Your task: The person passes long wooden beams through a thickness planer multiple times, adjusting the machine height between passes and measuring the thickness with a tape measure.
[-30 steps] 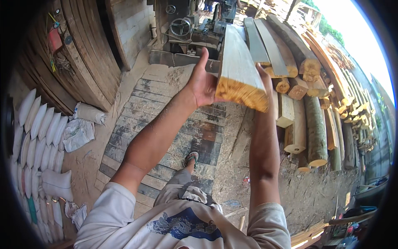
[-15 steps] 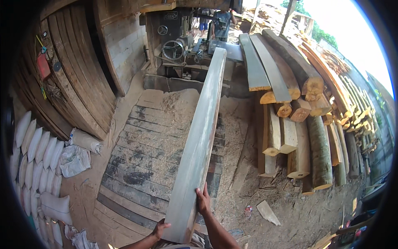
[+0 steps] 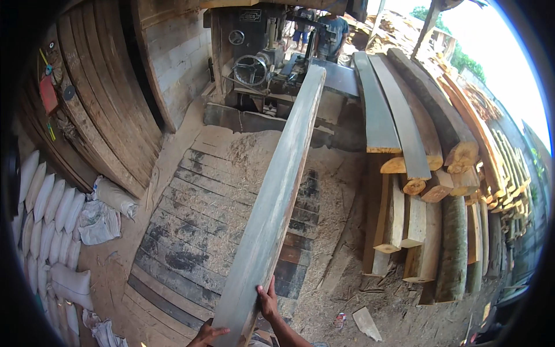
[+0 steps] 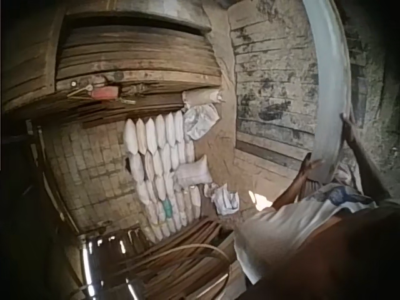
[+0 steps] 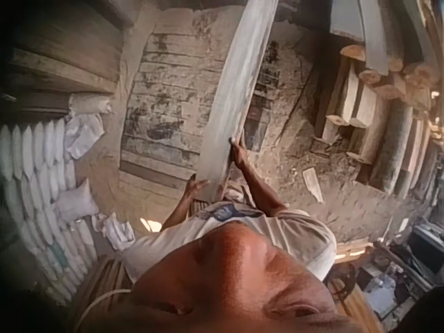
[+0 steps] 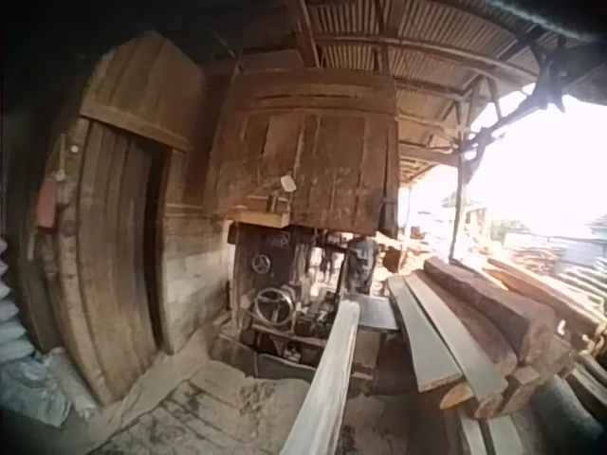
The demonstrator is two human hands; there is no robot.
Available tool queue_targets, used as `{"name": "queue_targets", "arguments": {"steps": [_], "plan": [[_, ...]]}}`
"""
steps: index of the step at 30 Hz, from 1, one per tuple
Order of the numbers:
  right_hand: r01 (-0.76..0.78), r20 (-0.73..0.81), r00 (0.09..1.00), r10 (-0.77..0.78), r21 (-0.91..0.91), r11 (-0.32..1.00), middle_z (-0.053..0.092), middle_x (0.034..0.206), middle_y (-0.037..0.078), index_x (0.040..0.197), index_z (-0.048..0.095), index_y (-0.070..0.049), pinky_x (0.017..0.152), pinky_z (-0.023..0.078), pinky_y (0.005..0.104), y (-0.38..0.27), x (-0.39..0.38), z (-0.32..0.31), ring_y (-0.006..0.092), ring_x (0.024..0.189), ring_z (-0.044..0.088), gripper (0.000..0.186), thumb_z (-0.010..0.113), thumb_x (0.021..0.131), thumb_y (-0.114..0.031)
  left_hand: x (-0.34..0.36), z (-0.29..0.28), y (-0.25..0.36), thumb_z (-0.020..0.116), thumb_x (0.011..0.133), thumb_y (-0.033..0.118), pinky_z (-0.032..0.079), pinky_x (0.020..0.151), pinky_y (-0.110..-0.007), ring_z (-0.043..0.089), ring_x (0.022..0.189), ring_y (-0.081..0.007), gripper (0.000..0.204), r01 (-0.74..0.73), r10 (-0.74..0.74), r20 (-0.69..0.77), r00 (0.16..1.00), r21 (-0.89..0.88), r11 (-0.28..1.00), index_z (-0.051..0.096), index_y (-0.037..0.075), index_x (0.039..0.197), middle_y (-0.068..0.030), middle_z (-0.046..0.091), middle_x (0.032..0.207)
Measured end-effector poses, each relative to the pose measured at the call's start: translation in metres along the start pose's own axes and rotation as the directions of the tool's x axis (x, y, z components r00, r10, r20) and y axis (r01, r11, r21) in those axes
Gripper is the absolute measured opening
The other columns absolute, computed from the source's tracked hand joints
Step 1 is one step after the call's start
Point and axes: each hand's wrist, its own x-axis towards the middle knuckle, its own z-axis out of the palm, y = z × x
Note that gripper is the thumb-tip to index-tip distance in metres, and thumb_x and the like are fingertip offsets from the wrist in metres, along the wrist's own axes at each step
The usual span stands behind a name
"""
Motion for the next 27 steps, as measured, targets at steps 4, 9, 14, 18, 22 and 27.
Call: {"name": "queue_targets", "arguments": {"steps": [4,9,14,18,22,27], "plan": [[-0.03,-0.018,0.999,0.029,-0.082,0.996,0.019,0.156,0.015,0.153,-0.002,-0.006,0.114,0.02,0.0332,-0.028,0.042,-0.008,0.024,0.141,0.024,0.083,0.055,0.095,-0.021,0.026,0.012,0.05,0.085,0.066,0.041,0.05,0.088,-0.035,0.064,0.099,-0.0271,0.072,-0.068,0.067,-0.012,0.998,-0.033,0.997,0.061,-0.003,0.117,-0.0164,0.068,0.105],[-0.086,0.023,0.996,0.085,0.073,0.994,0.019,0.156,0.012,0.154,-0.002,-0.017,0.115,0.02,0.0387,-0.07,0.113,-0.008,0.0264,0.14,0.025,0.082,0.054,0.095,-0.02,0.084,0.016,0.1,0.087,0.063,0.043,0.049,0.089,-0.035,0.064,0.101,-0.0273,0.076,-0.05,0.05,-0.003,0.999,-0.044,0.998,0.061,-0.002,0.119,-0.0162,0.068,0.107],[-0.093,-0.025,0.995,0.095,0.075,0.993,0.021,0.156,0.012,0.154,0.0,-0.014,0.115,0.019,0.0356,-0.105,0.195,-0.025,0.0251,0.139,0.027,0.083,0.056,0.094,-0.019,0.134,0.029,0.193,0.085,0.065,0.046,0.048,0.09,-0.036,0.064,0.103,-0.0273,0.074,-0.127,0.128,-0.039,0.991,0.034,0.991,0.063,-0.001,0.117,-0.0164,0.068,0.109],[-0.099,-0.024,0.995,0.1,0.059,0.993,0.022,0.155,0.012,0.155,0.001,-0.016,0.114,0.021,0.0364,-0.148,0.263,-0.03,0.0255,0.138,0.028,0.082,0.057,0.094,-0.021,0.19,0.037,0.246,0.085,0.065,0.047,0.048,0.089,-0.035,0.064,0.102,-0.0265,0.071,-0.13,0.131,-0.023,0.991,0.015,0.991,0.064,-0.001,0.115,-0.0167,0.069,0.108],[-0.143,-0.026,0.989,0.145,0.06,0.988,0.022,0.154,0.009,0.155,0.004,-0.02,0.114,0.022,0.0405,-0.192,0.344,-0.038,0.0266,0.137,0.028,0.082,0.057,0.093,-0.025,0.237,0.045,0.332,0.084,0.067,0.046,0.048,0.088,-0.035,0.065,0.1,-0.0258,0.07,-0.087,0.09,-0.035,0.995,0.08,0.993,0.064,-0.001,0.115,-0.0164,0.069,0.107],[-0.098,0.008,0.995,0.098,0.04,0.994,0.021,0.155,0.01,0.155,0.002,-0.019,0.114,0.022,0.0411,-0.241,0.462,-0.057,0.0267,0.138,0.026,0.081,0.055,0.094,-0.026,0.319,0.058,0.434,0.083,0.069,0.043,0.048,0.09,-0.035,0.065,0.1,-0.025,0.068,-0.098,0.099,-0.038,0.994,0.016,0.995,0.063,-0.002,0.117,-0.0159,0.069,0.107]]}}
